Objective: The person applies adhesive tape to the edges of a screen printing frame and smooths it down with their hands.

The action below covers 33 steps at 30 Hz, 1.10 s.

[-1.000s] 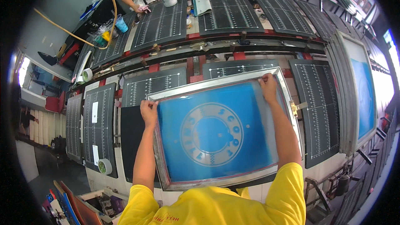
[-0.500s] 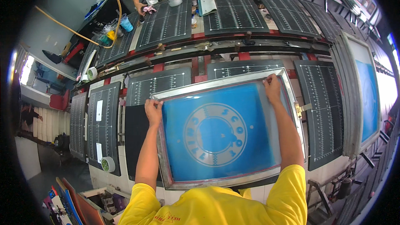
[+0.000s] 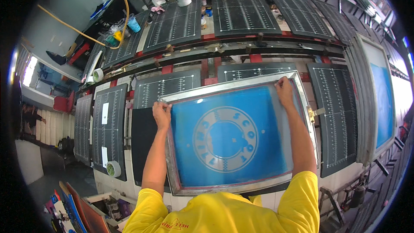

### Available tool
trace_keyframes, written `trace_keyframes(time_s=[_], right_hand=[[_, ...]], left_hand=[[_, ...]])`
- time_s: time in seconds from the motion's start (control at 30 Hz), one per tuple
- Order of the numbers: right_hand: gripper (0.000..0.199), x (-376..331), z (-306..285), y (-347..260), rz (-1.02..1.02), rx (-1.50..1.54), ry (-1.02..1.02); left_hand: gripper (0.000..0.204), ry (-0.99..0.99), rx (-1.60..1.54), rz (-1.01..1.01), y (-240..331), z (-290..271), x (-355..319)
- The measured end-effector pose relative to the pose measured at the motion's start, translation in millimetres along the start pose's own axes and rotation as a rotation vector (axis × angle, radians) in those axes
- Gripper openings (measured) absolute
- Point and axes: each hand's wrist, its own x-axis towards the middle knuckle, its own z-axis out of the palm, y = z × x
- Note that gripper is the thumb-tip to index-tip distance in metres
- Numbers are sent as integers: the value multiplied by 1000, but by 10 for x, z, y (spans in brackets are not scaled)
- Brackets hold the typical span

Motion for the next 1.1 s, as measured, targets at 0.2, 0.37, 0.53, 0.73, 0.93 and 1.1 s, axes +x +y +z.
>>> trace_keyframes(time_s=[0.2,0.37,0.53,0.73,0.93,1.1], right_hand=[[22,-4,23,-67,-16,33,-2],[21,-15,11,-99,-7,13,-5],[22,3,-4,-85,5,11,-36],[24,69,-36,-60,0,23,-51],[25,47,-155,-90,-10,42,-28],[27,44,-375,-294,64,131,-44]], left_hand=[[19,-60,19,-41,-27,-20,-7],[20,-70,41,-38,-14,-25,-3],[20,-34,43,-3,5,-33,-6],[19,-64,15,-36,-13,-24,-6],[21,-43,2,-5,-33,-15,-5],[23,-8,-31,5,-48,1,-13]])
